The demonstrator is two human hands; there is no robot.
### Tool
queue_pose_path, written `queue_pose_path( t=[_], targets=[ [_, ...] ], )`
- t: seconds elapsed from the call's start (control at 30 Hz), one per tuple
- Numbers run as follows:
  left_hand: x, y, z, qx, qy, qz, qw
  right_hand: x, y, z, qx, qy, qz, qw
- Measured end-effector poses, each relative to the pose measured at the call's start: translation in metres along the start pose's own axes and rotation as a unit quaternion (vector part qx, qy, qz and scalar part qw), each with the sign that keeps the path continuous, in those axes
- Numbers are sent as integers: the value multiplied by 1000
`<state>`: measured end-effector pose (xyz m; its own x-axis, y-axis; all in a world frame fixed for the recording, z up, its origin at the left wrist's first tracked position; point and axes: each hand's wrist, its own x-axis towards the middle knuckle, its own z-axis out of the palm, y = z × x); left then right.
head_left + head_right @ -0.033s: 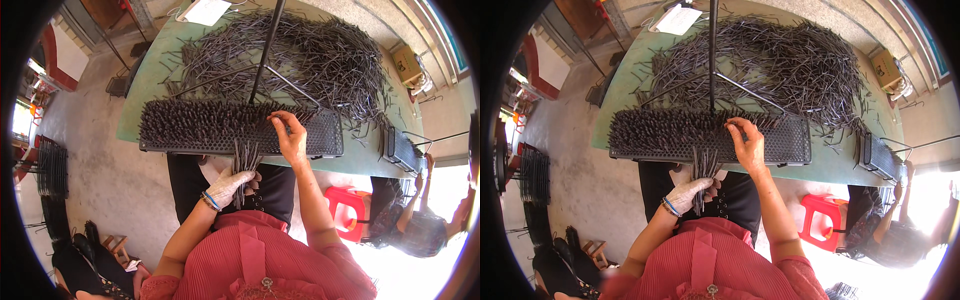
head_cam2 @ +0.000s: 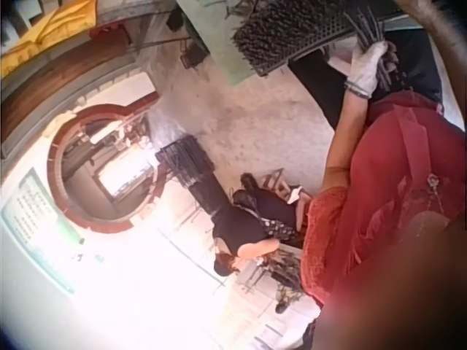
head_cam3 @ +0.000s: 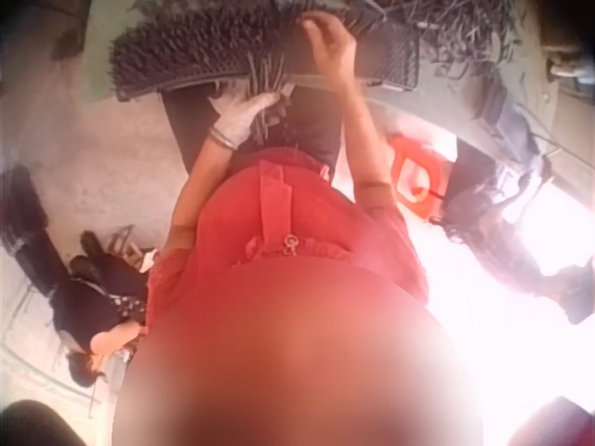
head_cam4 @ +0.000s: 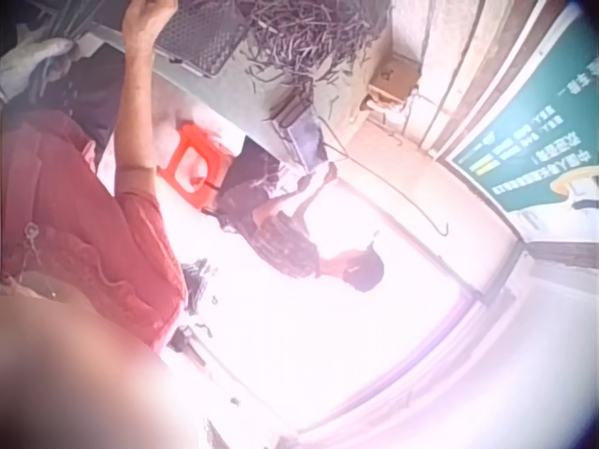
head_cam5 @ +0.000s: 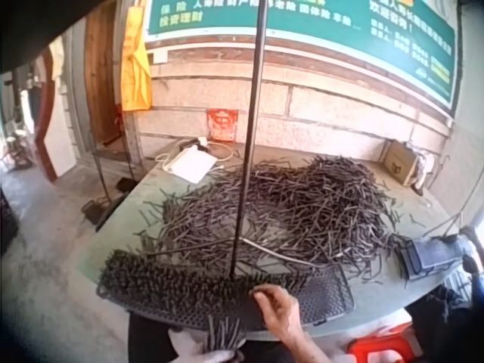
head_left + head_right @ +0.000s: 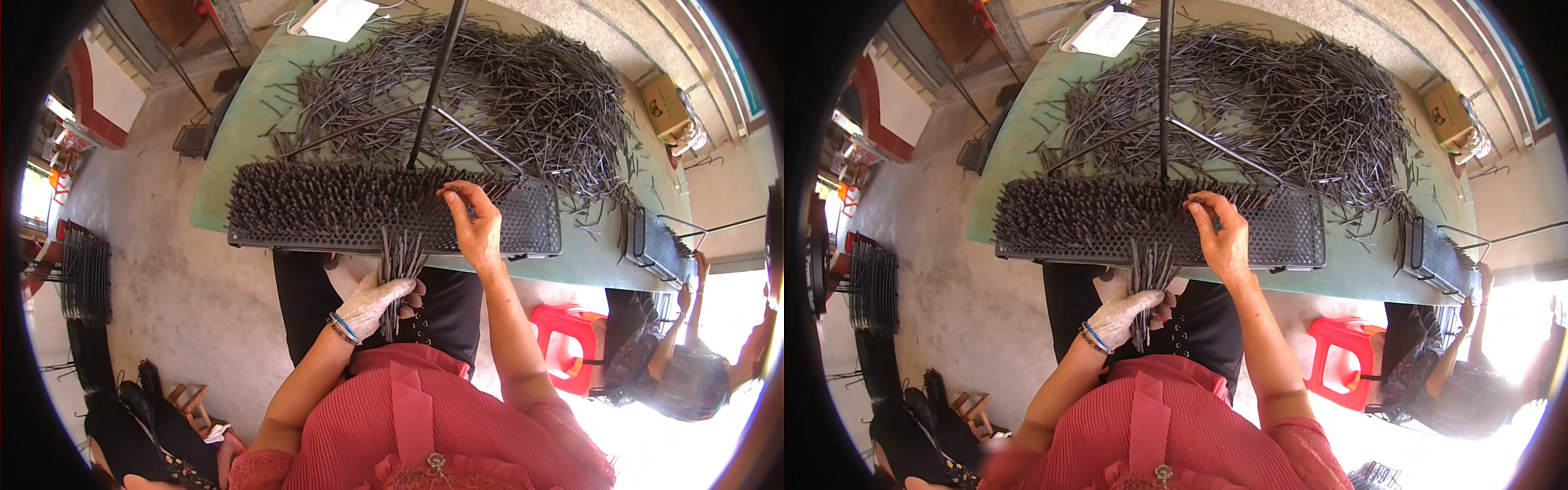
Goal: Sorting thin metal wires and inserting them into a grid-like assembly frame.
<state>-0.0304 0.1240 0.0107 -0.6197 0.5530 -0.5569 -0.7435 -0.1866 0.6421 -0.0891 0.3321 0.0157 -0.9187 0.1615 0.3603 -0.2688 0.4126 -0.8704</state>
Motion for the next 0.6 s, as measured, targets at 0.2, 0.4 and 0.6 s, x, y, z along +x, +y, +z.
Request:
queue_pose_path(
  t=[0.2,0.4,0.6],
  targets=[
    [-5,3,-8,13,1,28,1000,-3,-6,2,-61,29,-22,997],
    [-2,0,-16,3,0,19,1000,-9,0,8,-32,86,14,996],
    [-2,-1,-19,12,-4,21,1000,-7,-11,11,-76,70,-61,993]
  ],
)
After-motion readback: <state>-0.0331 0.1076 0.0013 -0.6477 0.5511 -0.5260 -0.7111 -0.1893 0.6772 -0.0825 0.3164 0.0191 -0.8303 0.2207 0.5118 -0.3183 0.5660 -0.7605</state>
